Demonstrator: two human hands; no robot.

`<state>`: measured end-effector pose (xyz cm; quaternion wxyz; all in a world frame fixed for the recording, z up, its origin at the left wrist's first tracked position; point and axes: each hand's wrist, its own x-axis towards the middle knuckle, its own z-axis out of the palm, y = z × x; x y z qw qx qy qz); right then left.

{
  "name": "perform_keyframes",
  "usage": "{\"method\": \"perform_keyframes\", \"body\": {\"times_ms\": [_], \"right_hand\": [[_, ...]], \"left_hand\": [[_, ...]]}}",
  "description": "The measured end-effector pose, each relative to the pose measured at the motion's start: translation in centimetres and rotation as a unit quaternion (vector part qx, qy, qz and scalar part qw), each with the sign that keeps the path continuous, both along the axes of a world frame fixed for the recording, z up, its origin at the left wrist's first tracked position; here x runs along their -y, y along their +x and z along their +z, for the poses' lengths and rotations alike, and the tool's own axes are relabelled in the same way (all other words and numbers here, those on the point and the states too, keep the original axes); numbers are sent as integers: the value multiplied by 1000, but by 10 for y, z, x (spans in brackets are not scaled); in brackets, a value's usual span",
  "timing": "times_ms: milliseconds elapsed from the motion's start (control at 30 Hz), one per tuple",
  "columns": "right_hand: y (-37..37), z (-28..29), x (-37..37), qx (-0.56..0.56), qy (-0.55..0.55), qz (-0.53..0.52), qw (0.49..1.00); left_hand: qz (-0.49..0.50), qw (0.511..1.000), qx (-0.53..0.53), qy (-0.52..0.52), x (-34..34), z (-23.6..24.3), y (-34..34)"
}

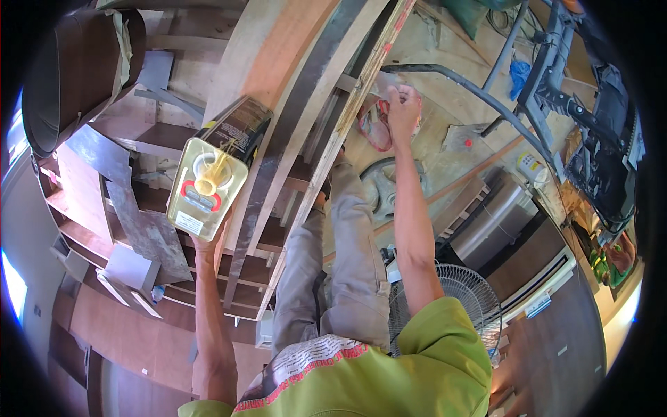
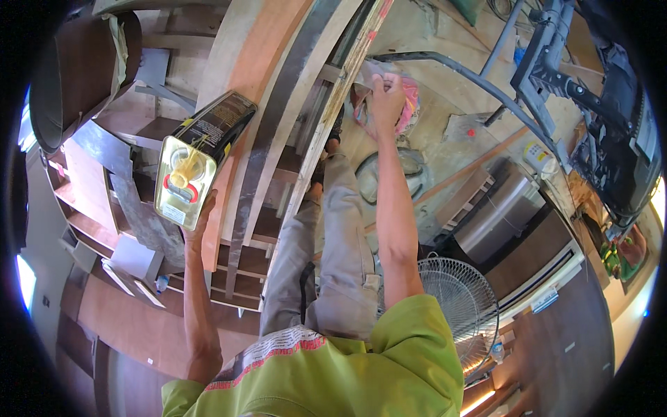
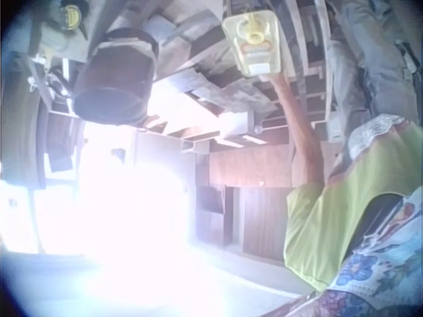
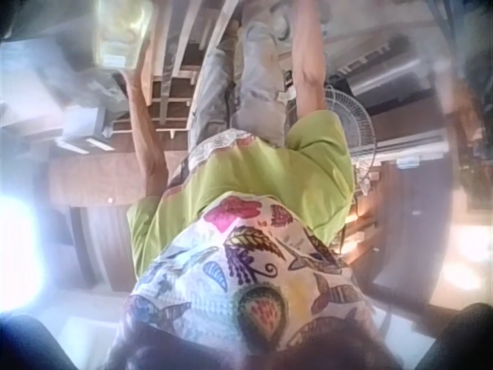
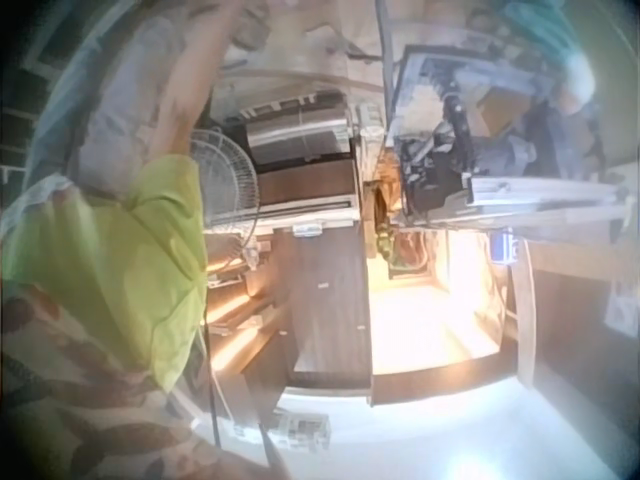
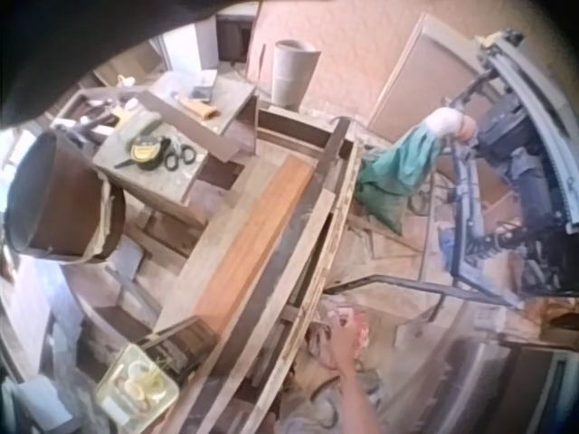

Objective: The person pours a liquid finish from a metal can onto a wooden plank and spreads it along the surface using a cloth. The person repeatedly dips the cloth into the can to reload the finish and continues to wipe the wood.

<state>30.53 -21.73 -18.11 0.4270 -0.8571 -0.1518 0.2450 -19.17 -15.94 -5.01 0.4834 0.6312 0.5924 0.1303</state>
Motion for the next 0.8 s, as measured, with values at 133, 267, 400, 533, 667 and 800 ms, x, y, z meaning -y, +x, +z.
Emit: {"method": "perform_keyframes", "body": {"times_ms": [133,267,400,533,667,800], "right_hand": [[11,6,-4,-72,43,-13,996],[17,4,-23,-63,31,20,997],[33,9,-12,-37,-17,-12,999],[39,-4,-9,-110,10,-3,994],[59,-25,-13,-69,-8,-13,998],[63,-5,9,-29,-22,-49,998]], "left_hand": [[-39,997,21,-70,1,-5,-16],[-88,992,-68,-53,6,-16,-48],[-94,990,-102,-25,17,-12,-54],[-71,994,-85,-12,16,-5,-43],[-69,996,-63,-3,9,-7,-34],[24,997,19,-73,24,-20,-58]]}}
